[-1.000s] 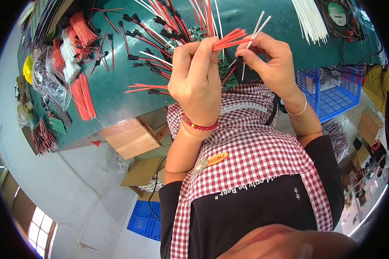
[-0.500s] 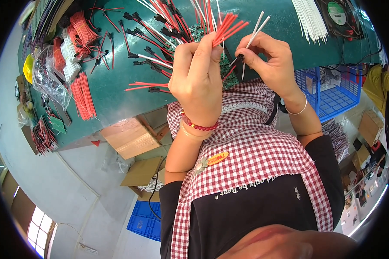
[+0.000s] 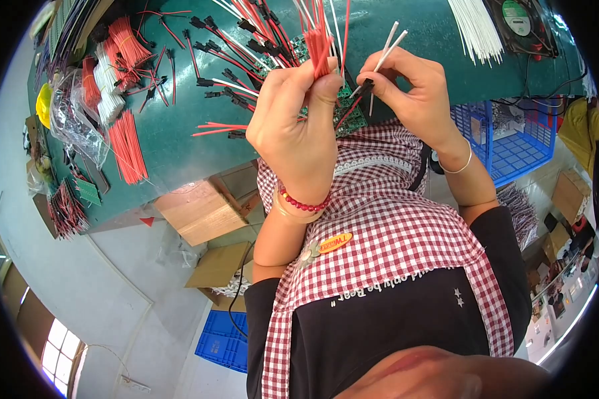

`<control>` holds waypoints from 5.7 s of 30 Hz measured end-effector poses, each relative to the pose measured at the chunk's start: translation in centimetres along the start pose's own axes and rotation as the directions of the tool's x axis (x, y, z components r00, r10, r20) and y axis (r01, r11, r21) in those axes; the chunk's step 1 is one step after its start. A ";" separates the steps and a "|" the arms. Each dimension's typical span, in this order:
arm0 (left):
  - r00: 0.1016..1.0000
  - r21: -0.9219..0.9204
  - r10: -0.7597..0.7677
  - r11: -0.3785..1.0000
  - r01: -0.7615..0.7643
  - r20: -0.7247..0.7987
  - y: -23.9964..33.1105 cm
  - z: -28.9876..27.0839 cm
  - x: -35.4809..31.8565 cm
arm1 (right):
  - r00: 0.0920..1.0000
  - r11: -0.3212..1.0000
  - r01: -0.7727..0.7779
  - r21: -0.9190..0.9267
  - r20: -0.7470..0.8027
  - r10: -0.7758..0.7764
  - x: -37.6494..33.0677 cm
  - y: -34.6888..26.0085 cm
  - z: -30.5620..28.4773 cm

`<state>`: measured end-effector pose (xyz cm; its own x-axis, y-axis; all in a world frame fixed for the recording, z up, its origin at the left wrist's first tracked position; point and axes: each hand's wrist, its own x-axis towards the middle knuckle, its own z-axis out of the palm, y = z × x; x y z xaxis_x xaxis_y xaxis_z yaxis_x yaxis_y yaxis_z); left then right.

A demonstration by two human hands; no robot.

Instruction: The person solders red and white wires onto a green printed circuit board (PCB) using a soldering iron and solder wire.

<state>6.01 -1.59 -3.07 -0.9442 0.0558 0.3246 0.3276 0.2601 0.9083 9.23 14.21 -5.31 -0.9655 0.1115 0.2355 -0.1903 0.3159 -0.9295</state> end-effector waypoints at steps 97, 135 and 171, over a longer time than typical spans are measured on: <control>0.998 -0.012 0.060 0.998 -0.059 0.035 1.5 -2.5 -3.2 | 0.998 0.999 0.013 0.042 -0.065 -0.010 -1.5 -0.6 0.5; 0.980 0.295 0.177 0.935 -0.196 0.089 -0.3 -0.8 -2.7 | 0.999 0.999 0.037 0.005 -0.009 -0.037 -1.2 -0.5 0.6; 0.981 0.243 0.175 0.952 -0.189 0.077 0.6 -1.4 -3.0 | 0.872 0.566 -0.423 -0.708 -0.487 0.042 2.6 6.1 -12.0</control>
<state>9.11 -2.98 -3.13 -0.8719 0.1748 0.4575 0.4821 0.4708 0.7389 7.73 27.69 -7.03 -0.7636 0.5694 0.3044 0.4265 0.7988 -0.4243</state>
